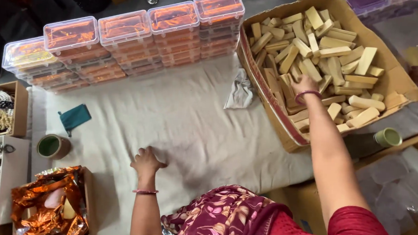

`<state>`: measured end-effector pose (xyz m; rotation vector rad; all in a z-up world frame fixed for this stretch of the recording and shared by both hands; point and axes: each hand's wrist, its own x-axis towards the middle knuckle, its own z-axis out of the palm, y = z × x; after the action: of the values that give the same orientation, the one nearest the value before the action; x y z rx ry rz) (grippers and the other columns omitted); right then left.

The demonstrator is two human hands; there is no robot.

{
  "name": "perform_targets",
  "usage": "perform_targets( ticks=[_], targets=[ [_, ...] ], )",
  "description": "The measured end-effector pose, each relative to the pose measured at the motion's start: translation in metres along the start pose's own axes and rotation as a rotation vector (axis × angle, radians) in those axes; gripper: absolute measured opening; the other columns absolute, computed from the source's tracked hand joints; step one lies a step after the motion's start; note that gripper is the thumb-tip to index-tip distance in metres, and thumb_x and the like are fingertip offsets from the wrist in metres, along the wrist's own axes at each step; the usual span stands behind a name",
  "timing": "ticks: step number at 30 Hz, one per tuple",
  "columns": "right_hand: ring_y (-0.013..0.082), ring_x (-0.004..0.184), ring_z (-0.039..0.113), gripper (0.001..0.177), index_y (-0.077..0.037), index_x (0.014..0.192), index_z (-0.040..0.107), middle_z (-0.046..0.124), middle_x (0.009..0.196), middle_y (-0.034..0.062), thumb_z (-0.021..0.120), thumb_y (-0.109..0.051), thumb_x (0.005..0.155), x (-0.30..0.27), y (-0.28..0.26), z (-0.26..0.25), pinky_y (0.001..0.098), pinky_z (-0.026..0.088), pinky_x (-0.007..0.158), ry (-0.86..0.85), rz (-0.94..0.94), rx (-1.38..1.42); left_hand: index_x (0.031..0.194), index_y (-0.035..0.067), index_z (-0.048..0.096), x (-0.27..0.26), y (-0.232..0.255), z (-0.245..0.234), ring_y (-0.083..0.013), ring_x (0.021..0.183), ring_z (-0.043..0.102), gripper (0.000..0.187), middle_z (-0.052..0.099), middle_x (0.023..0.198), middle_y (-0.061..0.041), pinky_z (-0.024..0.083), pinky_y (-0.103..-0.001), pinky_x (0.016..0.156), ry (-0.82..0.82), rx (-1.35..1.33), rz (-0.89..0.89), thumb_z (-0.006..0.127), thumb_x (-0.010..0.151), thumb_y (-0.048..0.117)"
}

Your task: The person wipes small rectangular wooden blocks with a white cloth. They then place the blocks onto a sheet of shiny, iridescent foil and fold the foil to wrap the blocks. The wrapped items are placed into a cardboard box.

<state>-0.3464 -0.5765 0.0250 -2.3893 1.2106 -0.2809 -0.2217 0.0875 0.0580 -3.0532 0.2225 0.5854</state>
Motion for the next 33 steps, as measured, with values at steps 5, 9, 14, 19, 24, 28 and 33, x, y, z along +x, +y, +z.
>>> perform_targets(
  ticks=[5,9,14,19,24,28,33],
  targets=[
    [0.0495,0.12,0.057,0.081,-0.007,0.142,0.053,0.057,0.135,0.0321,0.082,-0.054,0.082,0.006,0.004,0.047,0.0562,0.048,0.096,-0.109,-0.02,-0.242,0.145,0.014,0.045,0.027,0.011,0.032,-0.0319,0.13,0.053,0.115,0.05,0.142,-0.009,0.052,-0.052,0.098,-0.07,0.084,-0.082,0.102,0.051,0.049],
    [0.0419,0.124,0.057,0.116,0.007,0.148,0.032,0.052,0.137,0.0339,0.092,-0.056,0.072,0.028,0.009,0.049,0.0471,0.048,0.103,-0.256,-0.005,-0.046,0.143,0.013,0.044,0.028,0.01,0.04,-0.034,0.134,0.049,0.115,0.045,0.147,-0.01,0.063,-0.045,0.089,-0.083,-0.023,-0.15,0.105,0.048,0.032],
    [0.0303,0.11,0.067,0.094,0.003,0.147,0.045,0.064,0.131,0.0232,0.088,-0.029,0.07,0.002,-0.07,-0.002,0.0432,0.057,0.092,-0.331,-0.003,0.721,0.139,0.017,0.046,0.027,0.005,0.044,-0.0369,0.135,0.045,0.113,0.041,0.149,-0.01,0.059,-0.046,0.093,-0.007,-0.123,-0.147,0.107,0.044,0.027],
    [0.0273,0.116,0.061,0.091,-0.001,0.153,0.04,0.057,0.135,0.021,0.083,-0.02,0.075,-0.114,-0.199,0.017,0.04,0.055,0.096,-0.564,-0.447,1.065,0.135,0.021,0.051,0.023,0.007,0.056,-0.0373,0.133,0.049,0.109,0.047,0.147,-0.008,0.056,-0.049,0.096,0.046,-0.118,-0.162,0.106,0.041,0.029],
    [0.035,0.148,0.036,0.111,-0.003,0.159,0.028,0.04,0.156,0.0214,0.076,-0.052,0.072,-0.27,-0.268,0.148,0.041,0.038,0.118,-0.574,-0.951,0.263,0.135,0.023,0.053,0.038,-0.005,0.091,-0.0381,0.13,0.051,0.103,0.05,0.146,-0.01,0.058,-0.052,0.088,0.229,-0.196,-0.105,0.102,0.045,0.025],
    [0.0337,0.153,0.022,0.105,-0.006,0.161,0.023,0.025,0.165,0.0168,0.065,-0.061,0.082,-0.31,-0.255,0.213,0.0561,0.026,0.118,-0.544,-1.088,-0.068,0.135,0.022,0.053,0.004,-0.013,0.076,-0.0349,0.133,0.049,0.108,0.048,0.148,-0.01,0.054,-0.049,0.098,0.216,-0.264,-0.111,0.104,0.039,0.03],
    [0.0366,0.159,0.004,0.1,-0.019,0.161,0.025,0.006,0.171,0.0129,0.057,-0.077,0.087,-0.186,-0.253,0.24,0.0607,0.006,0.124,-0.427,-0.947,-0.165,0.141,0.019,0.05,-0.011,-0.026,0.088,-0.0315,0.142,0.041,0.109,0.041,0.155,-0.01,0.051,-0.052,0.098,0.358,-0.347,-0.025,0.099,0.047,0.049]
  ],
)
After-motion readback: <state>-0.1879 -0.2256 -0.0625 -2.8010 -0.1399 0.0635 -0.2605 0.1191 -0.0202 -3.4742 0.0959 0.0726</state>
